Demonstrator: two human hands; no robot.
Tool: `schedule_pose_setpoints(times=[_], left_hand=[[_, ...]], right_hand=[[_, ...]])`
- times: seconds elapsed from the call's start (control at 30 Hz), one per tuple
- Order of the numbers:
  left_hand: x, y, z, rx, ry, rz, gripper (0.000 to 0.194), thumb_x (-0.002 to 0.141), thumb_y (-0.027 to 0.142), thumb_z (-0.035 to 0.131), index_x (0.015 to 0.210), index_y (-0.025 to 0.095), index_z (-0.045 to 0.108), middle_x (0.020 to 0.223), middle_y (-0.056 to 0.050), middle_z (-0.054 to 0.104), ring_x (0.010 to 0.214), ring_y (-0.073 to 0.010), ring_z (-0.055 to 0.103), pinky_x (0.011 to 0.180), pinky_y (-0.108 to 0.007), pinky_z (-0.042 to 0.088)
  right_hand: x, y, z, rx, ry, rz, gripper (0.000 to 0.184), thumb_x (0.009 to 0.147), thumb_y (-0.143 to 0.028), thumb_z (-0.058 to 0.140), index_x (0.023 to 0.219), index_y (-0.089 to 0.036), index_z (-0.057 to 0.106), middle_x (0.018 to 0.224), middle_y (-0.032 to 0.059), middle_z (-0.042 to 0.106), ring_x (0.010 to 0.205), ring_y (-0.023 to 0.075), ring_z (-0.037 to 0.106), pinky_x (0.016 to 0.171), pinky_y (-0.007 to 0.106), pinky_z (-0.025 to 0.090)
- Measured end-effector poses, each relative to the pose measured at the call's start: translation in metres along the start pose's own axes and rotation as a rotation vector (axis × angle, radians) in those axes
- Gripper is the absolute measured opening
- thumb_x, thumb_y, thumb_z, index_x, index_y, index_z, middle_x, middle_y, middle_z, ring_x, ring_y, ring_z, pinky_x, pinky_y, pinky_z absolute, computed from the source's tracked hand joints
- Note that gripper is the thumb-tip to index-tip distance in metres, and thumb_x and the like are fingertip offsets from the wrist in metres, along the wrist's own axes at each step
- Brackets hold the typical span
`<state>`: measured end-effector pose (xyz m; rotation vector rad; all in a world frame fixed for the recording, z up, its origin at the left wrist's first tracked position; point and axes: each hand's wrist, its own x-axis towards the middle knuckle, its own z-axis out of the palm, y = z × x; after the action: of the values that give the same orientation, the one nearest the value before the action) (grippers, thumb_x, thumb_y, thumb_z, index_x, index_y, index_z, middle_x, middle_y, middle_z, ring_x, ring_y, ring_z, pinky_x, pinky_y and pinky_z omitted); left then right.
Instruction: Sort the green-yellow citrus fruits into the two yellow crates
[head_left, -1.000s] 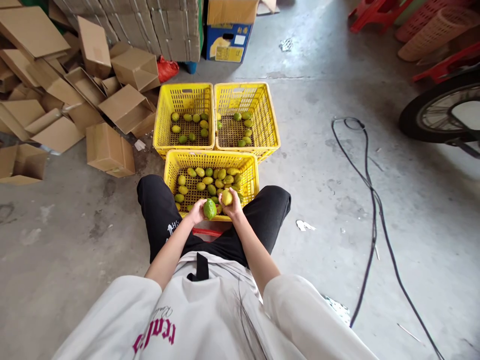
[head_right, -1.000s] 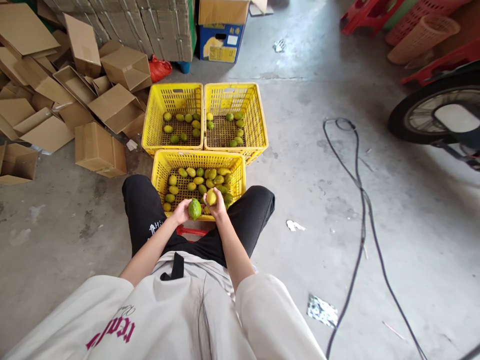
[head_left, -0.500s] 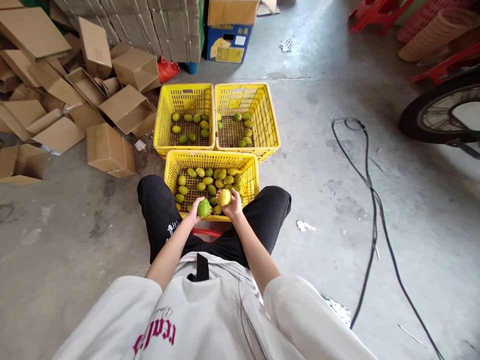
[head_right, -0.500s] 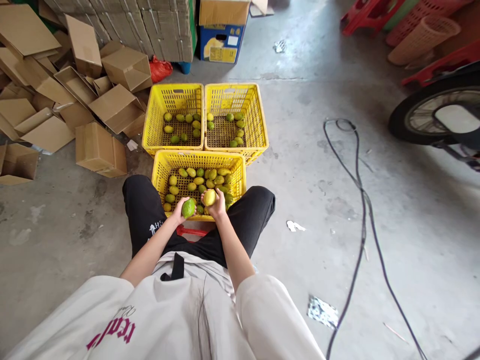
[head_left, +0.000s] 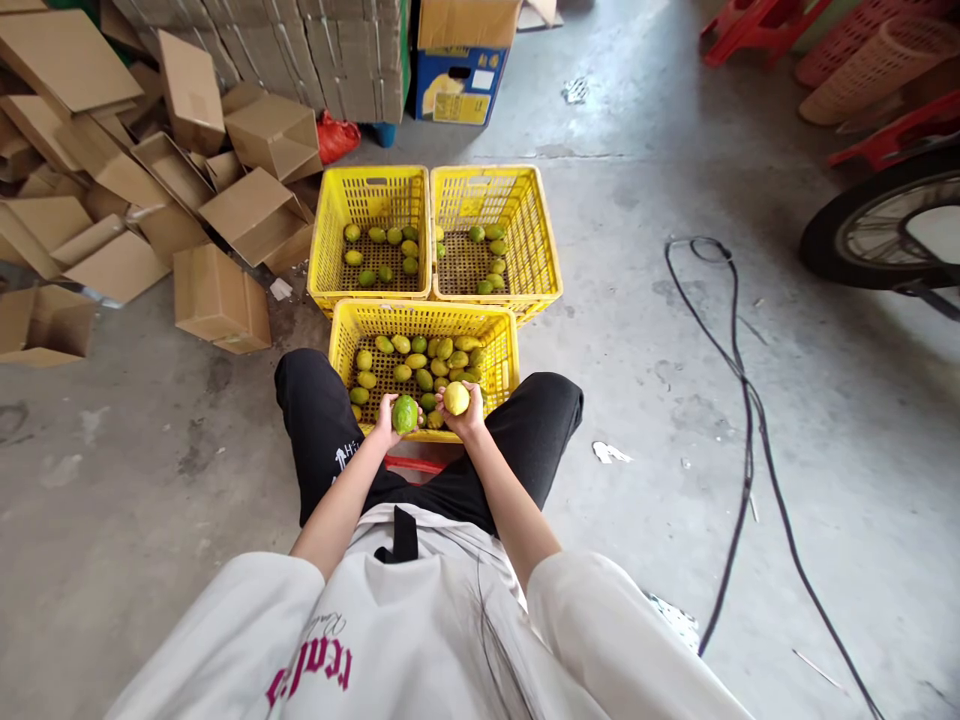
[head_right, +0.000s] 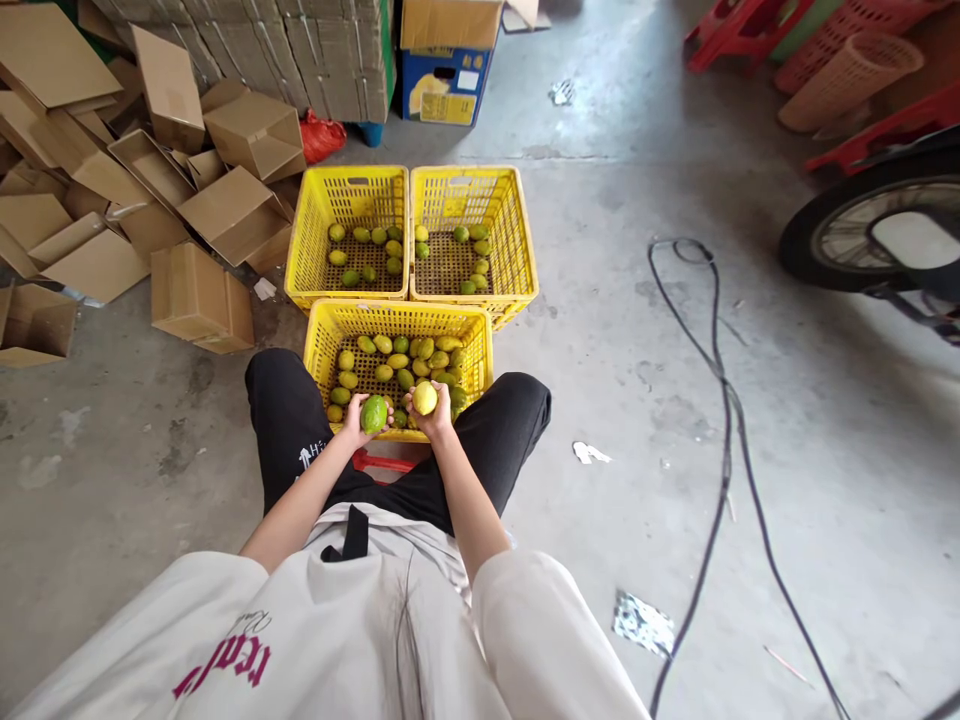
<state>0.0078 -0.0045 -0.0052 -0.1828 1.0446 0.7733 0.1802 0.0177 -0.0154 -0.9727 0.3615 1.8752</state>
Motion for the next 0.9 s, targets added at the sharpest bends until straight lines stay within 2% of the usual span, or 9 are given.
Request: schedule_pose_setpoints(times=[0.1,0.2,0.4,0.5,0.6,0.77,0.9], left_hand=[[-0.002,-0.001,0.003,-0.03,0.065,0.01,0.048,0.095,0.035,0.036,0.111,0.005,0.071,0.076,-0.017,0.074,0.07,-0.028,0.074,0.06,-0.036,0.06],[-0.001,-0.002,0.007,-0.056,0.073,0.045,0.046,0.095,0.031,0.037,0.112,0.005,0.072,0.077,-0.017,0.076,0.074,-0.0293,0.076,0.065,-0.039,0.062],[-0.001,-0.003,0.01,0.058,-0.012,0.008,0.035,0.105,0.034,0.045,0.109,0.011,0.071,0.073,-0.01,0.073,0.066,-0.0197,0.072,0.068,-0.032,0.063],[0.0,-0.006,0.006,0.174,-0.022,0.028,0.022,0.102,0.027,0.055,0.104,0.012,0.071,0.071,-0.006,0.072,0.06,-0.0153,0.068,0.067,-0.029,0.063],[0.002,-0.01,0.002,0.251,-0.008,0.037,0.013,0.096,0.019,0.063,0.101,0.011,0.072,0.074,-0.005,0.073,0.062,-0.0157,0.07,0.07,-0.03,0.064],[0.003,-0.012,0.0,0.274,-0.066,-0.013,0.021,0.094,0.026,0.067,0.108,0.011,0.071,0.085,-0.012,0.078,0.074,-0.0217,0.077,0.069,-0.031,0.063],[0.001,-0.008,0.004,0.229,-0.025,-0.021,0.021,0.099,0.028,0.061,0.107,0.01,0.069,0.078,-0.012,0.076,0.064,-0.0206,0.074,0.062,-0.029,0.062]], right_hand=[[-0.002,-0.001,0.002,-0.017,0.031,-0.002,0.025,0.095,-0.04,0.047,0.086,-0.019,0.059,0.066,0.0049,0.065,0.054,0.0155,0.06,0.04,0.02,0.048],[-0.002,0.0,0.003,-0.033,0.068,-0.022,0.026,0.095,-0.039,0.045,0.084,-0.02,0.058,0.065,0.0052,0.065,0.054,0.0155,0.059,0.04,0.02,0.047],[0.0,0.001,0.003,-0.047,0.109,-0.048,0.024,0.093,-0.038,0.048,0.082,-0.02,0.059,0.062,0.0044,0.064,0.052,0.0154,0.059,0.041,0.02,0.048],[0.0,0.002,0.004,-0.066,0.125,-0.039,0.024,0.093,-0.036,0.046,0.082,-0.02,0.059,0.062,0.0043,0.065,0.052,0.0158,0.059,0.04,0.021,0.048],[-0.001,0.002,0.004,-0.07,0.117,-0.03,0.02,0.092,-0.034,0.048,0.083,-0.021,0.06,0.064,0.0043,0.066,0.055,0.0165,0.062,0.044,0.023,0.054],[-0.002,0.003,0.005,-0.044,0.066,-0.049,0.003,0.084,-0.024,0.057,0.085,-0.021,0.059,0.077,0.0068,0.074,0.068,0.0196,0.073,0.058,0.028,0.064],[-0.002,0.001,0.004,-0.095,0.038,-0.052,0.01,0.089,-0.025,0.054,0.088,-0.019,0.062,0.066,0.0042,0.069,0.053,0.0157,0.063,0.046,0.024,0.057]])
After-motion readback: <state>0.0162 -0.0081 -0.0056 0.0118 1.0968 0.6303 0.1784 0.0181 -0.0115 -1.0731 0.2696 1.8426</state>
